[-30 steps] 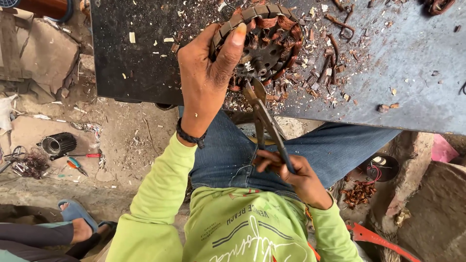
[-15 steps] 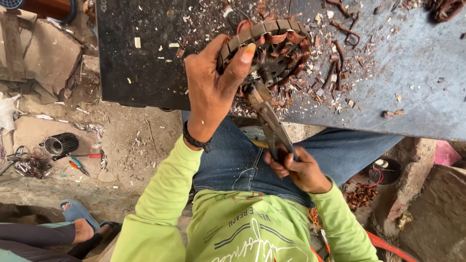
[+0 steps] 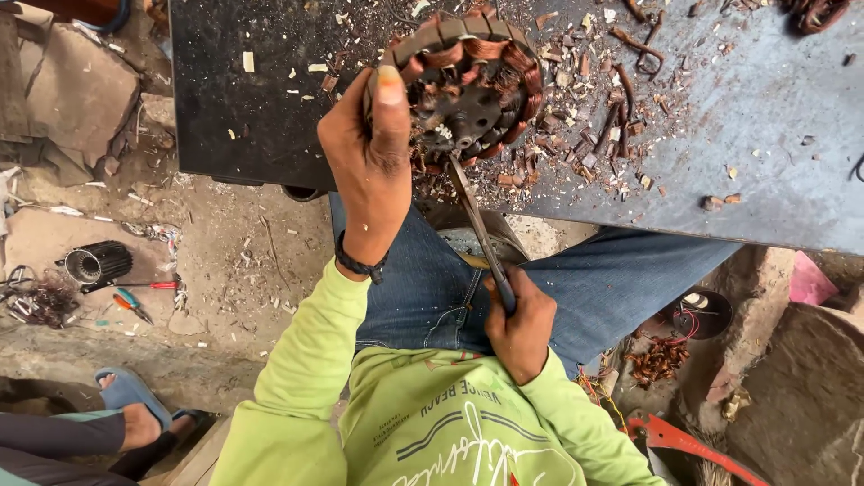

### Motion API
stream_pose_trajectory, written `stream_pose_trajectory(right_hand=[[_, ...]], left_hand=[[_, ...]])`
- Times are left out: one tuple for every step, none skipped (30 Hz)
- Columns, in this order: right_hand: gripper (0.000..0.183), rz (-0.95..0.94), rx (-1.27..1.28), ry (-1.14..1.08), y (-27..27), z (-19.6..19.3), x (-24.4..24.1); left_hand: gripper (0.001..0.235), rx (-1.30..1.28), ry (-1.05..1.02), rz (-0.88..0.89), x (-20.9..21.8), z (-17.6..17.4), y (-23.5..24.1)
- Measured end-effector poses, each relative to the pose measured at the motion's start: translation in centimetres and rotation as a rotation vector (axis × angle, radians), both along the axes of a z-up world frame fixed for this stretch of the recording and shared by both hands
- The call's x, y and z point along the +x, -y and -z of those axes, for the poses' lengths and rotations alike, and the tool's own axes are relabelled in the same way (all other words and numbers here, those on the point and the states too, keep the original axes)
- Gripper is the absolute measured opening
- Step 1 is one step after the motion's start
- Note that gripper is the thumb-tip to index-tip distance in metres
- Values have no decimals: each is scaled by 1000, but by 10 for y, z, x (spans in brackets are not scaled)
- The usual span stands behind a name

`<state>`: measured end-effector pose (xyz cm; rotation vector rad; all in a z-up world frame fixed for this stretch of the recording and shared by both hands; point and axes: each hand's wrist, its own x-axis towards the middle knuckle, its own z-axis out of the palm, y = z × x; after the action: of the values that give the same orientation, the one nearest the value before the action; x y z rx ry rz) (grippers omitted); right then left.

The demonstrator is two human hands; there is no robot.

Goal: Disassembling a fan motor stator to remove copper wire windings using pliers and wire cutters.

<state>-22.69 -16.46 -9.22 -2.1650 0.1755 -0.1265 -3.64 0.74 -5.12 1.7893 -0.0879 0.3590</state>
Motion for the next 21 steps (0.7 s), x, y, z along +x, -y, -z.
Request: stream_pose_trajectory(right_hand=[[16, 0, 0, 3, 0, -9, 5], [19, 42, 70, -123, 0, -18, 10], [23, 77, 143, -255, -1, -28, 13], [23, 74, 144, -258, 3, -24, 10], [30, 78, 472, -250, 7, -19, 9], [40, 80, 800, -239, 11, -15, 10], [40, 80, 799, -234, 18, 7, -4], [19, 44, 706, -285, 26, 28, -17], [7, 11, 613, -342, 33, 49, -33], [7, 15, 612, -344, 34, 38, -24], [6, -108, 679, -391, 34, 26, -15], [10, -232, 744, -436, 35, 14, -6], [10, -236, 745, -433, 41, 17, -6], [18, -272, 774, -491, 47, 21, -6], [26, -308, 803, -555, 53, 24, -9], [26, -311, 804, -559, 51, 7, 3], [34, -389, 919, -540, 49, -10, 14], [44, -467, 1033, -523, 47, -27, 25], [44, -466, 1034, -520, 51, -20, 19], [42, -441, 1051, -482, 56, -12, 13], [42, -417, 1065, -445, 61, -5, 8]], left_hand=[[72, 0, 3, 0, 1, -8, 1], [72, 8, -6, 20, 2, -15, 3], [71, 18, -20, 37, 1, -23, 3], [71, 20, -24, 33, 1, -27, 5], [68, 34, -7, 52, 4, -32, 7], [66, 48, 11, 71, 8, -36, 9], [66, 47, 16, 73, 10, -39, 9], [65, 60, 11, 84, 11, -41, 9], [64, 73, -1, 96, 10, -42, 10], [64, 72, -4, 99, 11, -43, 11], [64, 71, 3, 104, 11, -44, 11], [64, 70, 10, 110, 11, -46, 11], [64, 72, 14, 107, 12, -47, 11], [64, 104, 8, 112, 14, -48, 11], [63, 135, -5, 117, 14, -48, 10], [63, 137, -8, 113, 14, -49, 9], [66, 113, -25, 127, 13, -49, 8], [68, 89, -42, 141, 12, -50, 8], [68, 90, -40, 144, 13, -49, 7], [66, 111, -12, 141, 14, -49, 7], [65, 132, 18, 137, 15, -48, 6]])
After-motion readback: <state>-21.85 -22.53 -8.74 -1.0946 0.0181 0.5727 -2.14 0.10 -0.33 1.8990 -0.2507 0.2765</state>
